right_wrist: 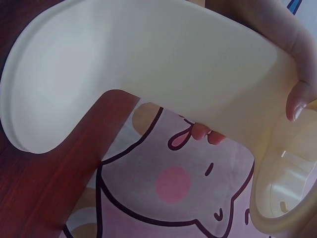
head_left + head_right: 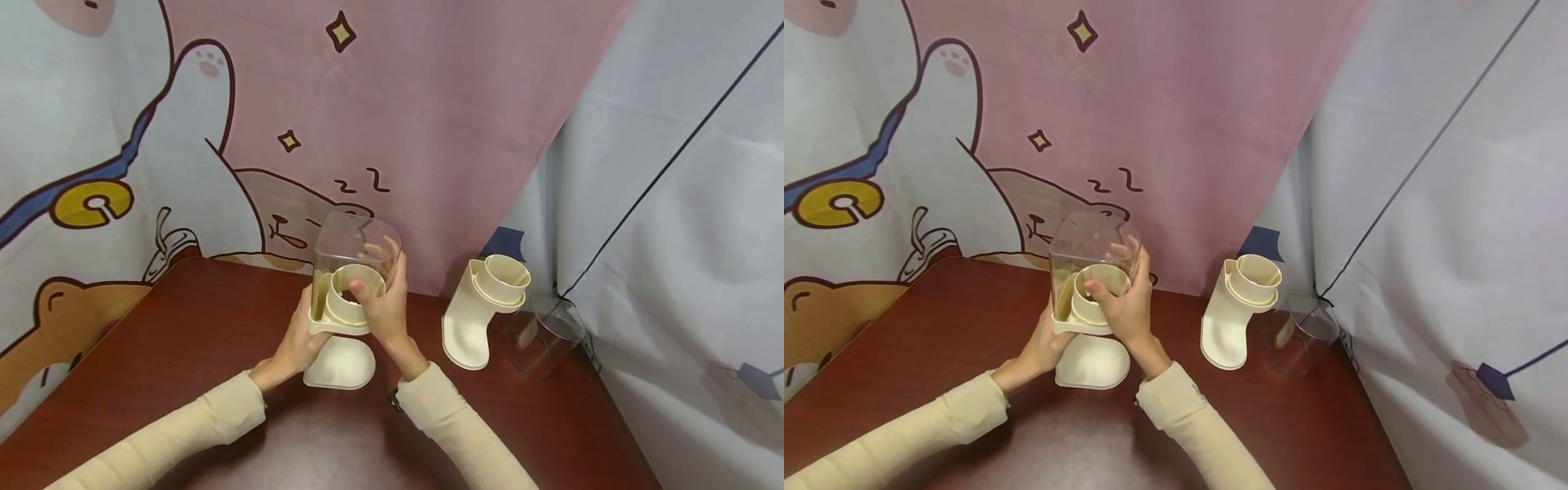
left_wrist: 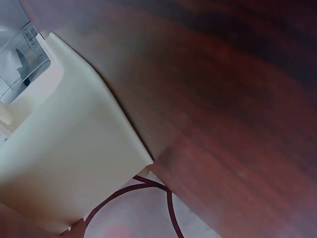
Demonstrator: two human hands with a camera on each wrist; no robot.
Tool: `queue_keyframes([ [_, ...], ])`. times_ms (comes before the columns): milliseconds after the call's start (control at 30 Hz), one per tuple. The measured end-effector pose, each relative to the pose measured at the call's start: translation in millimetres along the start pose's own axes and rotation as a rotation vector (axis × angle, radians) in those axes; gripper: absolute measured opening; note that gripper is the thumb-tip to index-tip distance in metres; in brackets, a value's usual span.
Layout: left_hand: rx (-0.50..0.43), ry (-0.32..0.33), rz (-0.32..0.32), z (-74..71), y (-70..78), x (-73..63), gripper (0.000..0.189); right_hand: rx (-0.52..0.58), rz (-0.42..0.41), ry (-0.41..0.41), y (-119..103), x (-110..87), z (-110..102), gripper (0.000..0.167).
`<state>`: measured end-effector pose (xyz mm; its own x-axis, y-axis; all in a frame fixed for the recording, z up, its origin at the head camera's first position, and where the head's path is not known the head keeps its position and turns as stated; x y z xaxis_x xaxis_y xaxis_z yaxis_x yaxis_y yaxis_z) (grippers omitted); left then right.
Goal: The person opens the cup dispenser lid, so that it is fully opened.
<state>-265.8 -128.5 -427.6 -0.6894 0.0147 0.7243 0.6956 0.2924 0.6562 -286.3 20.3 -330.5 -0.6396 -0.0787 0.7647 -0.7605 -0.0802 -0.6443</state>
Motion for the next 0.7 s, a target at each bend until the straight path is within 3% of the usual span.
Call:
queue_keyframes([
  [700, 0.02, -0.011, -0.016, 3.0, 13.4, -9.6, 0.077, 0.033, -0.004, -0.01, -12.7, -11.0, -5.8, 0.104],
])
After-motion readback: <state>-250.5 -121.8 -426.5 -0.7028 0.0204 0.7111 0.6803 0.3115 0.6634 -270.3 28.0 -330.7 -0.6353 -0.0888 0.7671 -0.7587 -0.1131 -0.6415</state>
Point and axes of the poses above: each hand's wrist, its own x-axis towards the middle knuckle, its own z-axis out of the palm, y = z × x, the point moved 4 cm from there along x, towards the middle knuckle
